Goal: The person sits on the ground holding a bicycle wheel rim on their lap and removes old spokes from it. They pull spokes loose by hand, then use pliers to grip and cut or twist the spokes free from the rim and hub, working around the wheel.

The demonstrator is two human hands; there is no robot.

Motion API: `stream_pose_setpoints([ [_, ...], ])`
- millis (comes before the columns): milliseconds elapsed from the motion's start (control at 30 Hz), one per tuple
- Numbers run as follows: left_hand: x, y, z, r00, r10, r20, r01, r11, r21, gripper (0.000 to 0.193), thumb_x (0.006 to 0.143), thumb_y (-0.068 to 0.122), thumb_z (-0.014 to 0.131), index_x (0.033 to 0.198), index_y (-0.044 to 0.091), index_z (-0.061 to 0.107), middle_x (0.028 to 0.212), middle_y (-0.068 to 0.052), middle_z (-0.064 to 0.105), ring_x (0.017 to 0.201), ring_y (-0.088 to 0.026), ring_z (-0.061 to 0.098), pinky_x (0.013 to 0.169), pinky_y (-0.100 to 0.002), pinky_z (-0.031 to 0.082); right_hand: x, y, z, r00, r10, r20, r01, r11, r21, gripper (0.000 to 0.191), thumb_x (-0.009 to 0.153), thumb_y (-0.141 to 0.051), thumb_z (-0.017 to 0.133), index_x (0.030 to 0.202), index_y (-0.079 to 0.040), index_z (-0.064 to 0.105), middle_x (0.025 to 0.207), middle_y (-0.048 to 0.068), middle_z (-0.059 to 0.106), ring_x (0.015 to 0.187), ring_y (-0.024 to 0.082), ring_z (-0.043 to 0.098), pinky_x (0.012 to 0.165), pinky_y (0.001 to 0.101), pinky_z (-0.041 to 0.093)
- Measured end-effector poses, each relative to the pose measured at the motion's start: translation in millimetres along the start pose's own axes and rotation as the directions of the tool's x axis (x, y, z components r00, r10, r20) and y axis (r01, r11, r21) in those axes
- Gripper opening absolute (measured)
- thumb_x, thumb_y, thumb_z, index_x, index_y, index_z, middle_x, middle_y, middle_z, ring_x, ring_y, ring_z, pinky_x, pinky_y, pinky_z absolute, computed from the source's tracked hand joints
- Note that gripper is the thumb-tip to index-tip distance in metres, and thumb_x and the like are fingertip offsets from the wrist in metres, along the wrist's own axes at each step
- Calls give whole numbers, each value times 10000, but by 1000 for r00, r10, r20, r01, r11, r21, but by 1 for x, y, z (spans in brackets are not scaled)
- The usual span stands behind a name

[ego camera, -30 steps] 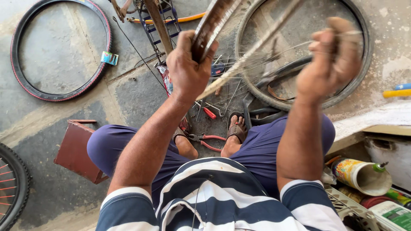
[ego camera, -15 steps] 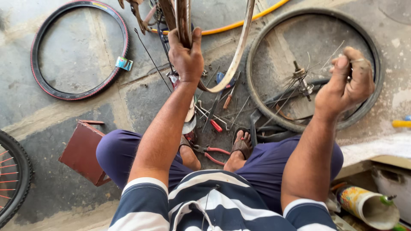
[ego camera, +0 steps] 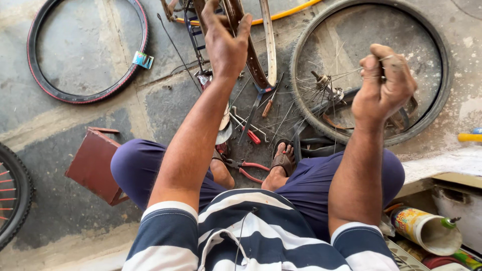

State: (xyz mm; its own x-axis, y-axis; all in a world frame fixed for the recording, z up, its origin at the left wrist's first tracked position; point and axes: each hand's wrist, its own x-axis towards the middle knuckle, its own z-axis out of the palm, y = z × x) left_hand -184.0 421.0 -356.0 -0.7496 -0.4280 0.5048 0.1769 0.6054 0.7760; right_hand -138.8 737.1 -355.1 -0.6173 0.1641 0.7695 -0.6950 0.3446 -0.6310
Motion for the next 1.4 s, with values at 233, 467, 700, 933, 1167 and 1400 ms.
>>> stream_pose_setpoints([
  [233, -5, 5, -11, 997, 16, 81, -33, 975, 218, 623, 950, 388, 777, 1328, 63, 403, 1288, -190, 555, 1246, -312, 544, 1081, -471, 445, -3, -40, 5, 998, -35, 58, 36, 999, -4, 104, 1124, 23, 708, 1222, 30, 746, 1039, 152, 755, 894, 193, 743, 690, 270, 593],
  [467, -136, -2, -51, 894, 123, 430, -114, 992, -45, 629, 949, 368, 776, 1440, 84, 505, 1431, -162, 563, 1388, -341, 529, 1211, -458, 431, -2, -79, 5, 991, -66, 118, 53, 993, 106, 92, 1133, 25, 724, 1221, 45, 740, 1035, 162, 762, 838, 203, 757, 698, 266, 613],
  [700, -222, -16, -43, 828, 48, 559, -100, 993, 64, 1135, 743, 630, 854, 1525, -37, 373, 1469, -262, 439, 1375, -456, 428, 1155, -511, 328, 12, -125, -30, 919, 157, 361, -270, 918, 289, 131, 1141, -12, 790, 1164, 102, 729, 988, 169, 730, 813, 196, 724, 708, 248, 577],
  [933, -224, -26, -17, 748, 59, 661, -6, 997, -81, 1013, 741, 603, 859, 1471, 17, 471, 1313, -200, 615, 1339, -384, 521, 1133, -478, 399, 37, -149, -27, 884, 1, 468, -196, 909, 367, 185, 1114, -59, 782, 1159, 110, 720, 976, 177, 734, 793, 196, 736, 683, 243, 595],
  [1167, -219, -18, -2, 713, 31, 700, 181, 957, -226, 784, 753, 469, 855, 1326, 45, 530, 1152, -137, 685, 1042, -305, 688, 935, -406, 537, 34, -178, -3, 802, -20, 597, -70, 989, 128, 97, 1061, 20, 773, 1119, 83, 727, 939, 171, 736, 740, 172, 713, 627, 241, 545],
  [1400, -227, -8, 1, 717, 231, 657, -96, 967, -235, 623, 783, 320, 860, 1292, 83, 591, 1135, -122, 707, 1053, -367, 668, 879, -462, 512, 21, -160, 16, 717, 16, 697, 144, 975, -170, 96, 1078, -4, 731, 1170, -3, 758, 951, 102, 748, 773, 134, 695, 685, 264, 546],
])
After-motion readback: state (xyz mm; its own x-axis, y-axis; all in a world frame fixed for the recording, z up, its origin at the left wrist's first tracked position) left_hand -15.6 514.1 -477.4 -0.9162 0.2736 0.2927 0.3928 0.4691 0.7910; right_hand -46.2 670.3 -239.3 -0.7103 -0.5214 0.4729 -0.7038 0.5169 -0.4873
